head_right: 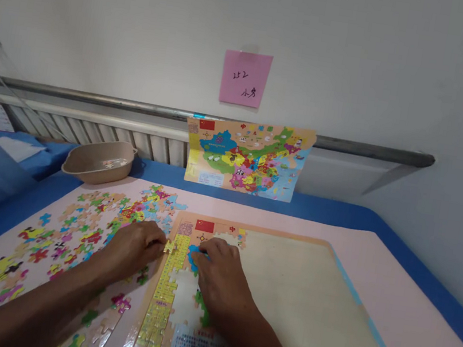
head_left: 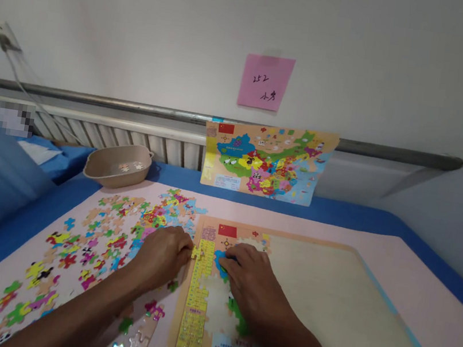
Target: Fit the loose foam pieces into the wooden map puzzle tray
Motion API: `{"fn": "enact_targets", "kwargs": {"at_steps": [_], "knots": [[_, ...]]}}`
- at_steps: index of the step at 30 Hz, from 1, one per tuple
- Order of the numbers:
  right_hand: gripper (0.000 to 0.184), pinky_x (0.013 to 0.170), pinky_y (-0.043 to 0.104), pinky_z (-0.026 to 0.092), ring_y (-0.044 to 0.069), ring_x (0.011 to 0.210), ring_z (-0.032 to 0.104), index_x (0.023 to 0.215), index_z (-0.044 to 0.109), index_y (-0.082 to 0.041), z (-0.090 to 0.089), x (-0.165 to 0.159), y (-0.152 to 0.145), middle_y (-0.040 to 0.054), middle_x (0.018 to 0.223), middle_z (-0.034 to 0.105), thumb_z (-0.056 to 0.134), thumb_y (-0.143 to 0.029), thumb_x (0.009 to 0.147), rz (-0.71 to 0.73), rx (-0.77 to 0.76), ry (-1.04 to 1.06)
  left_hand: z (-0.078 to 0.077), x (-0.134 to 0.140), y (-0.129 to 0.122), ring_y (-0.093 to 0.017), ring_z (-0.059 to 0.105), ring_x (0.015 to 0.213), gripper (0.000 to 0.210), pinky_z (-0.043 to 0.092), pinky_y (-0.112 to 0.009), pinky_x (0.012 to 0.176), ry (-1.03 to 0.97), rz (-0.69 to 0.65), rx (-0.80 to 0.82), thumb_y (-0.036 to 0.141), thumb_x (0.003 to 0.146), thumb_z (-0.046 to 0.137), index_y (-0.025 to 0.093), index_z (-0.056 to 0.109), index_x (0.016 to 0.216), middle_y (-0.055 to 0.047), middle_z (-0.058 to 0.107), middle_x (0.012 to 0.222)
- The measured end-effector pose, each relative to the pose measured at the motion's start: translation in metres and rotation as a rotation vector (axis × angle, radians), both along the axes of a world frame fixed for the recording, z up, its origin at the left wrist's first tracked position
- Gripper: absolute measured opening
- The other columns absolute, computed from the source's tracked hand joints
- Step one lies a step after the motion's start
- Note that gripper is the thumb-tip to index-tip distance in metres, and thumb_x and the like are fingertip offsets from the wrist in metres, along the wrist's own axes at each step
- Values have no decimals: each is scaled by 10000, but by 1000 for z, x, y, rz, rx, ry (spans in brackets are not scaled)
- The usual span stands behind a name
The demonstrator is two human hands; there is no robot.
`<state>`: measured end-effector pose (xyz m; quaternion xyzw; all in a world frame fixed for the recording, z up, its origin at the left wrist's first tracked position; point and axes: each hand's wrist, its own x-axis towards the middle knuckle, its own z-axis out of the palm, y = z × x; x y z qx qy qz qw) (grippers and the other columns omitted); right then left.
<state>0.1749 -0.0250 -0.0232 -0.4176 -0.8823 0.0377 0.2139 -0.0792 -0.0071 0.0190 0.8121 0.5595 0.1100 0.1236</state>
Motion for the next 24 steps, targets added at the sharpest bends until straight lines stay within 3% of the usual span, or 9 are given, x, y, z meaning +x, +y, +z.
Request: {"fn": "enact_targets", "kwargs": {"at_steps": [8, 24], "knots": [[345, 942, 398, 313, 266, 1188, 508, 1128, 722, -225, -2, 0, 0, 68, 1224, 659, 614, 5, 895, -7, -11, 9, -1, 26, 8, -245, 655, 882, 280, 397, -342, 775, 93, -54, 29, 135, 938, 525, 199, 759, 797, -88, 723, 864], [279, 930, 409, 297, 269, 1191, 507, 1130, 722, -228, -5, -1, 1, 70, 1236, 661, 668, -37, 934, -36, -57, -31, 5, 36, 9, -250, 679, 917, 303, 398, -358, 781, 242, -51, 10, 182, 986, 511, 197, 785, 859, -91, 741, 918]]}}
